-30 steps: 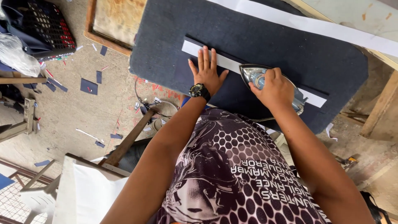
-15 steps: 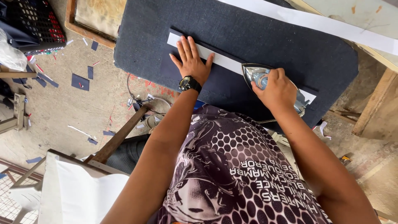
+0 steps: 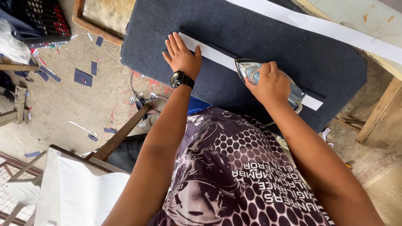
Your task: The person irons a dark fabric piece on a work table, placing white strips on the fabric and pressing them with an iron. The person repeatedly smooths the fabric and strips, adjusting the fabric position as needed.
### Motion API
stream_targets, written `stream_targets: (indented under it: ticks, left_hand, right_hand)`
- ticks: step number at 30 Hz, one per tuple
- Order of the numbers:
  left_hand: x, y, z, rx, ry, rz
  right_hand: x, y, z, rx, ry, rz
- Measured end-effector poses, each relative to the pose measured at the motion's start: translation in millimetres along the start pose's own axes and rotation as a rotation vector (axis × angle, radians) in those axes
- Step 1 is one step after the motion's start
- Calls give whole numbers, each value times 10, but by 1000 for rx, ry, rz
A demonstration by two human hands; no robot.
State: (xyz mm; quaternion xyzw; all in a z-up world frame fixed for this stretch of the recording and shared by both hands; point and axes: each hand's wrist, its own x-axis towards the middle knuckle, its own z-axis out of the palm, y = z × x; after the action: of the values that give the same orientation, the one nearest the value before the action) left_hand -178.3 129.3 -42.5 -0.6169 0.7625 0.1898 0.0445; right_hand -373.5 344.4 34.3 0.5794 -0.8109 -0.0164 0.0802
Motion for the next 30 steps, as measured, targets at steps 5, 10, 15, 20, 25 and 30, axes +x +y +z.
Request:
stream_targets:
  ticks: [5,10,15,20,25,30]
  left_hand:
    - [133,-65,54,-81,124,22]
    - [215,-131,-40,-152,103,-9]
    - [83,-242,-362,-217,-54,-163]
    - [-48,-723,-112,-126,-33,-308]
    - [-202,-886,-150,19,-86,-300]
    - [-197,-923,-110,69,-124,-230]
  right_hand:
    - [134,-106,-14,27,0,-19]
    - [229,-197,-43,8,-30,-30]
    - [302,-278,-24,19,-30,-42]
    - [467,-426,-126,68,-23,-55]
    - [642,-611,-104,71,37,-93]
    - [834,-869,-100,62,85,-121]
